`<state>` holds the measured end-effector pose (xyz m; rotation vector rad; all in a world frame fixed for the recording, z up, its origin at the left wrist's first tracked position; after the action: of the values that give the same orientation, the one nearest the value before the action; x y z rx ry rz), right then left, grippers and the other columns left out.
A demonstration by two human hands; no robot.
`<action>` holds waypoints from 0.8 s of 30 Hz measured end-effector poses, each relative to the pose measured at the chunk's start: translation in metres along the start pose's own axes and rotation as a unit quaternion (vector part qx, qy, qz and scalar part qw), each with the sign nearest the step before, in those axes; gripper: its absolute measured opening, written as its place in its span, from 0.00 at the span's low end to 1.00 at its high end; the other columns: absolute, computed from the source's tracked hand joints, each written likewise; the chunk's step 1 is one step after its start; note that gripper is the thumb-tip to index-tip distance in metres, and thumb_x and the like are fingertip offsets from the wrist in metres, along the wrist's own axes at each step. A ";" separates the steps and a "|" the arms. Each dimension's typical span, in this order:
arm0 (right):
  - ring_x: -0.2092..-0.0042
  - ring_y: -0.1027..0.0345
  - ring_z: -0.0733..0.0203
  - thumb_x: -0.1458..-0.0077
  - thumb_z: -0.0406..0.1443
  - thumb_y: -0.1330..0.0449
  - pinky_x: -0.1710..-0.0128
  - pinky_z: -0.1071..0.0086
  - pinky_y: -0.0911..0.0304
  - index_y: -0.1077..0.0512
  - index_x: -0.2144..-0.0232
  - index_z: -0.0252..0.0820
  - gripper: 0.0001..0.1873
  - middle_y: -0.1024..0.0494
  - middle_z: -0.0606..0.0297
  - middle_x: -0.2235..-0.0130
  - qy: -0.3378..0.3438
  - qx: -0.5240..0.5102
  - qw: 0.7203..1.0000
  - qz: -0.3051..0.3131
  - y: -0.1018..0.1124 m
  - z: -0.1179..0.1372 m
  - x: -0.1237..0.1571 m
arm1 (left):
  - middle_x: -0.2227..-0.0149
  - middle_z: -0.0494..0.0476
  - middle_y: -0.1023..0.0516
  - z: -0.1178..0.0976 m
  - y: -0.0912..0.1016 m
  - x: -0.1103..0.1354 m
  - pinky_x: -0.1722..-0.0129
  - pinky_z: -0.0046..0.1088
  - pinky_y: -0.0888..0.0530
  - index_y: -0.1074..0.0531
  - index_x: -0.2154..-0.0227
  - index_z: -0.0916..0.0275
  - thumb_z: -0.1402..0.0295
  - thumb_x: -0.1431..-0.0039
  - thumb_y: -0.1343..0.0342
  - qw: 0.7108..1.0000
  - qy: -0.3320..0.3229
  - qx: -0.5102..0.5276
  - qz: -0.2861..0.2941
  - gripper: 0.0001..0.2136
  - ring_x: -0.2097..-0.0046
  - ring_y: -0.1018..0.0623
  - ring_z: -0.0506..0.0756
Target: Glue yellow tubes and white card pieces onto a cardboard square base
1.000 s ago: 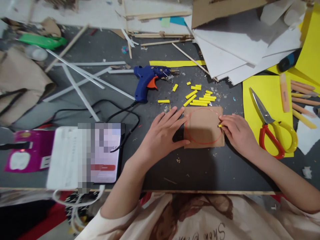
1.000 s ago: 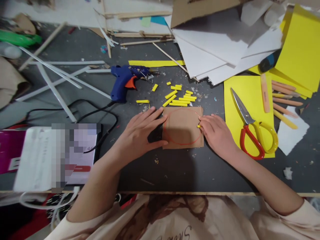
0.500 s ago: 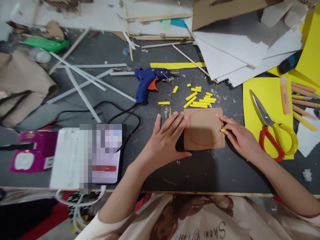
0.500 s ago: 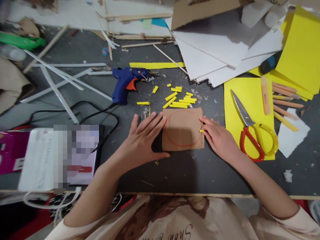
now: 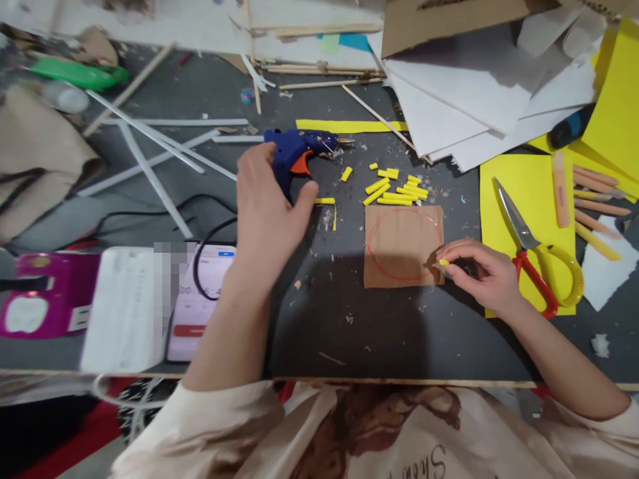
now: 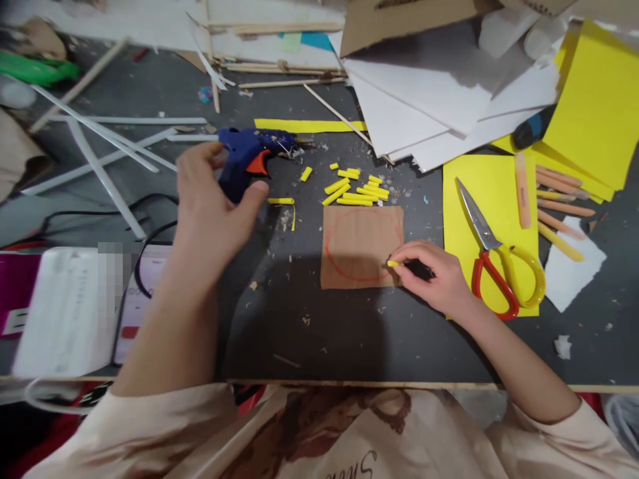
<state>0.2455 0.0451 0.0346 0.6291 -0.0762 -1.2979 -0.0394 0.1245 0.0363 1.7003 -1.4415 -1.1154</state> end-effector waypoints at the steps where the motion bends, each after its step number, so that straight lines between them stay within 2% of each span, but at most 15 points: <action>1: 0.62 0.23 0.62 0.43 0.30 0.40 0.60 0.67 0.28 0.27 0.66 0.45 0.05 0.19 0.61 0.66 -0.002 -0.010 1.000 0.001 -0.001 0.000 0.000 | 0.42 0.80 0.33 0.005 -0.003 -0.008 0.38 0.50 0.39 0.41 0.42 0.80 0.71 0.47 0.42 0.998 0.050 -0.029 0.026 0.30 0.38 0.34 0.71; 2: 0.62 0.23 0.62 0.44 0.30 0.40 0.60 0.67 0.28 0.27 0.66 0.45 0.05 0.19 0.61 0.66 -0.004 -0.017 1.000 0.002 -0.002 0.000 0.000 | 0.43 0.80 0.32 0.007 -0.007 -0.014 0.38 0.51 0.38 0.41 0.42 0.79 0.71 0.45 0.43 0.995 0.078 -0.043 0.051 0.29 0.38 0.33 0.71; 4: 0.62 0.23 0.62 0.44 0.29 0.39 0.60 0.67 0.27 0.27 0.66 0.45 0.06 0.18 0.61 0.66 -0.007 -0.029 1.000 0.009 -0.004 -0.001 0.000 | 0.43 0.76 0.32 0.007 -0.010 -0.023 0.40 0.52 0.37 0.40 0.43 0.75 0.70 0.43 0.43 0.990 0.113 -0.057 0.055 0.26 0.39 0.33 0.71; 9: 0.62 0.23 0.62 0.47 0.27 0.38 0.61 0.67 0.27 0.26 0.67 0.44 0.07 0.19 0.62 0.66 -0.024 -0.093 0.995 0.026 -0.004 -0.006 -0.001 | 0.46 0.75 0.31 0.005 -0.013 -0.031 0.43 0.48 0.33 0.42 0.50 0.71 0.74 0.50 0.39 0.986 0.162 -0.029 -0.002 0.25 0.43 0.29 0.68; 12: 0.62 0.23 0.62 0.48 0.25 0.37 0.61 0.67 0.27 0.26 0.68 0.44 0.09 0.19 0.63 0.66 -0.027 -0.143 0.989 0.004 -0.001 -0.008 -0.002 | 0.52 0.69 0.28 0.007 -0.012 -0.035 0.49 0.45 0.30 0.45 0.56 0.65 0.78 0.55 0.39 0.985 0.162 0.011 -0.050 0.25 0.51 0.26 0.63; 16: 0.63 0.23 0.62 0.47 0.27 0.37 0.62 0.67 0.27 0.26 0.71 0.44 0.07 0.19 0.64 0.68 -0.041 -0.160 0.986 0.001 -0.001 -0.011 -0.003 | 0.60 0.54 0.30 0.010 -0.006 -0.041 0.54 0.34 0.30 0.48 0.66 0.57 0.85 0.62 0.39 0.970 0.142 0.115 -0.162 0.27 0.60 0.28 0.53; 18: 0.63 0.23 0.63 0.47 0.29 0.36 0.62 0.68 0.27 0.26 0.71 0.44 0.05 0.19 0.63 0.68 -0.055 -0.155 0.986 -0.003 -0.001 -0.012 -0.003 | 0.66 0.49 0.30 0.013 -0.005 -0.042 0.61 0.29 0.31 0.48 0.68 0.57 0.87 0.63 0.42 0.945 0.169 0.209 -0.187 0.26 0.67 0.30 0.49; 21: 0.64 0.23 0.65 0.49 0.30 0.34 0.62 0.72 0.28 0.25 0.70 0.45 0.04 0.19 0.65 0.68 -0.098 -0.147 0.984 -0.032 0.001 -0.014 -0.004 | 0.75 0.44 0.28 0.016 -0.011 -0.038 0.74 0.26 0.37 0.48 0.68 0.57 0.84 0.59 0.44 0.875 0.265 0.380 -0.137 0.21 0.77 0.32 0.48; 22: 0.65 0.24 0.67 0.49 0.31 0.33 0.63 0.73 0.28 0.24 0.69 0.45 0.05 0.19 0.66 0.68 -0.115 -0.145 0.982 -0.045 0.001 -0.014 -0.004 | 0.77 0.44 0.26 0.014 -0.012 -0.035 0.77 0.25 0.39 0.47 0.68 0.56 0.81 0.60 0.44 0.851 0.279 0.429 -0.118 0.21 0.78 0.32 0.48; 24: 0.66 0.24 0.67 0.50 0.33 0.32 0.64 0.74 0.27 0.23 0.67 0.46 0.06 0.19 0.67 0.68 -0.144 -0.143 0.977 -0.067 0.001 -0.014 -0.006 | 0.77 0.43 0.25 0.008 -0.010 -0.028 0.79 0.25 0.39 0.43 0.69 0.57 0.78 0.66 0.39 0.817 0.250 0.506 -0.116 0.22 0.78 0.31 0.48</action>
<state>0.2500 0.0562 0.0250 0.1986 -0.0839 -1.4911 -0.0430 0.1547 0.0299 2.6640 -1.5733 0.1712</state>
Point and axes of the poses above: each hand's wrist, its own x-axis away from the middle knuckle, its own y-axis out of the back of the hand, z = x × y, the point moved 4 cm from there along -x, towards the middle knuckle
